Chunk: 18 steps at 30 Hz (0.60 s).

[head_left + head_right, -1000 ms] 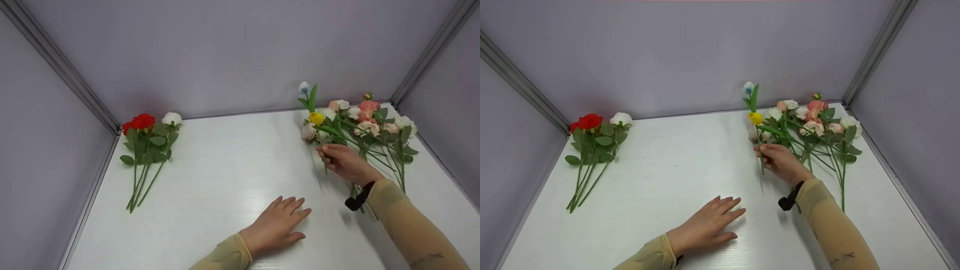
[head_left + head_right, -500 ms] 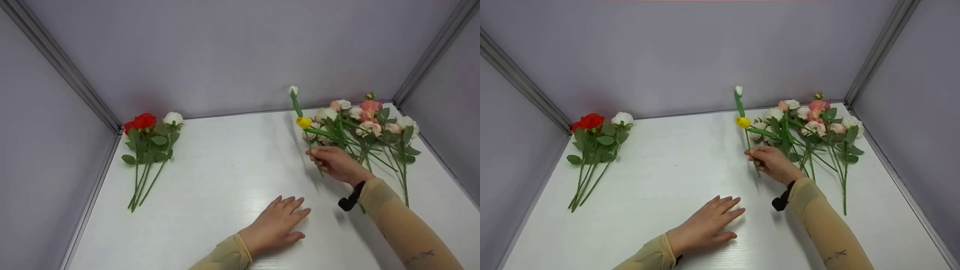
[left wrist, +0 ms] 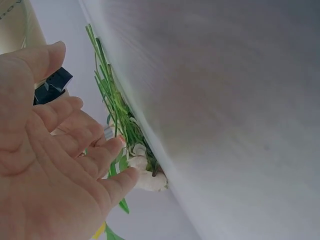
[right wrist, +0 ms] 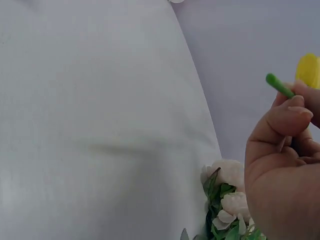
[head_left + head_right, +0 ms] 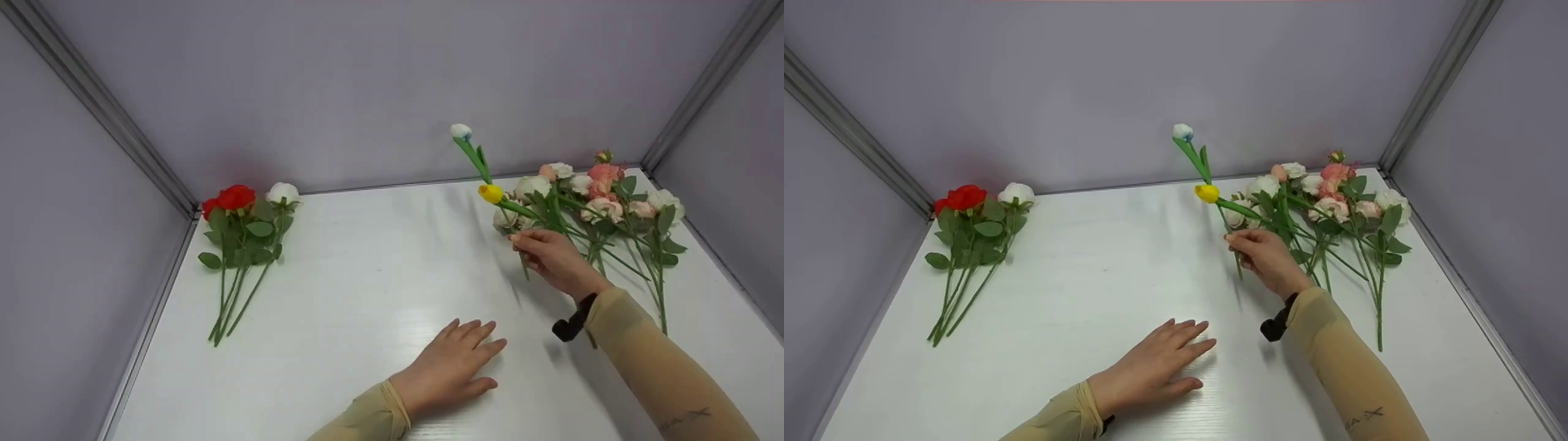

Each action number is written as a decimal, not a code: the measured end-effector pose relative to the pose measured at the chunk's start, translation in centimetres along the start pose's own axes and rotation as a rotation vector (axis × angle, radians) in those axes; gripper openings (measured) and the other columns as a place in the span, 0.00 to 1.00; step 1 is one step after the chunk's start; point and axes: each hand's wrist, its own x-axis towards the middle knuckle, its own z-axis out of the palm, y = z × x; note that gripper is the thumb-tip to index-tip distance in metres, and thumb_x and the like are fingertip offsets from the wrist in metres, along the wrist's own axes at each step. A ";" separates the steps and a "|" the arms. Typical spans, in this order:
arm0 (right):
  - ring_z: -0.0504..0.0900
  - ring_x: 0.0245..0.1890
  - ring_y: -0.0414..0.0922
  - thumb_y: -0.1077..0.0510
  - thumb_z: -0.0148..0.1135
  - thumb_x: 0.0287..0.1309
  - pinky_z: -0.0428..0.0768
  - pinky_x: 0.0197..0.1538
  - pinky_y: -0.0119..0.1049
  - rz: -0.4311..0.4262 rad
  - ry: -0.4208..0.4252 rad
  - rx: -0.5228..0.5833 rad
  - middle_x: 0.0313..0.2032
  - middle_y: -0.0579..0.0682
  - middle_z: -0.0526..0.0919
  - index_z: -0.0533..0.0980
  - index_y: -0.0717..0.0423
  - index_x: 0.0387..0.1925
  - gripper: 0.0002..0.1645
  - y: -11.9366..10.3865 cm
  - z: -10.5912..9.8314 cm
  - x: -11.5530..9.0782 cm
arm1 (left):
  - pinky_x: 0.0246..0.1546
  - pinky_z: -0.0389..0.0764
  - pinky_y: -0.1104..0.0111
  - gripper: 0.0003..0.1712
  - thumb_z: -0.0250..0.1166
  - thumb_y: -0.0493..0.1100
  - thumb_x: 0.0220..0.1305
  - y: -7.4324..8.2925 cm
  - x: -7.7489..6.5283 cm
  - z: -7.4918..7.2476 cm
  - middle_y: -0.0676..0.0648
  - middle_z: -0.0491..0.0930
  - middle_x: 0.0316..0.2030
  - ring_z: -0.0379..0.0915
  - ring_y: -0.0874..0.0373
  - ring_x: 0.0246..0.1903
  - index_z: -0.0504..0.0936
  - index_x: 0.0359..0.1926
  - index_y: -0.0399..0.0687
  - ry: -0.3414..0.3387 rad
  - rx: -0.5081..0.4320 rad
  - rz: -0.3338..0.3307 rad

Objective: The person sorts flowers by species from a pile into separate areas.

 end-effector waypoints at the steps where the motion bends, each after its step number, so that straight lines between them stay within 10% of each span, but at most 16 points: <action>1: 0.69 0.31 0.41 0.46 0.66 0.69 0.71 0.33 0.31 0.000 0.027 -0.015 0.40 0.48 0.78 0.78 0.60 0.51 0.23 -0.1 -0.3 -0.1 | 0.74 0.58 0.53 0.37 0.57 0.65 0.74 0.1 0.0 0.0 0.50 0.57 0.78 0.54 0.53 0.76 0.64 0.78 0.60 0.000 0.005 -0.001; 11: 0.69 0.34 0.41 0.48 0.63 0.71 0.73 0.32 0.29 0.047 0.212 0.281 0.45 0.48 0.77 0.72 0.60 0.66 0.30 -0.8 -4.9 -1.9 | 0.75 0.56 0.54 0.38 0.57 0.65 0.75 0.3 -0.2 -0.2 0.50 0.55 0.78 0.52 0.54 0.76 0.62 0.78 0.60 -0.027 -0.024 -0.003; 18: 0.70 0.32 0.39 0.52 0.56 0.76 0.72 0.29 0.28 0.090 0.118 0.387 0.39 0.47 0.80 0.80 0.57 0.58 0.18 -0.2 -5.4 -2.5 | 0.75 0.57 0.53 0.37 0.57 0.65 0.75 0.5 -0.2 -0.1 0.50 0.56 0.78 0.53 0.54 0.76 0.63 0.78 0.60 -0.012 -0.019 0.013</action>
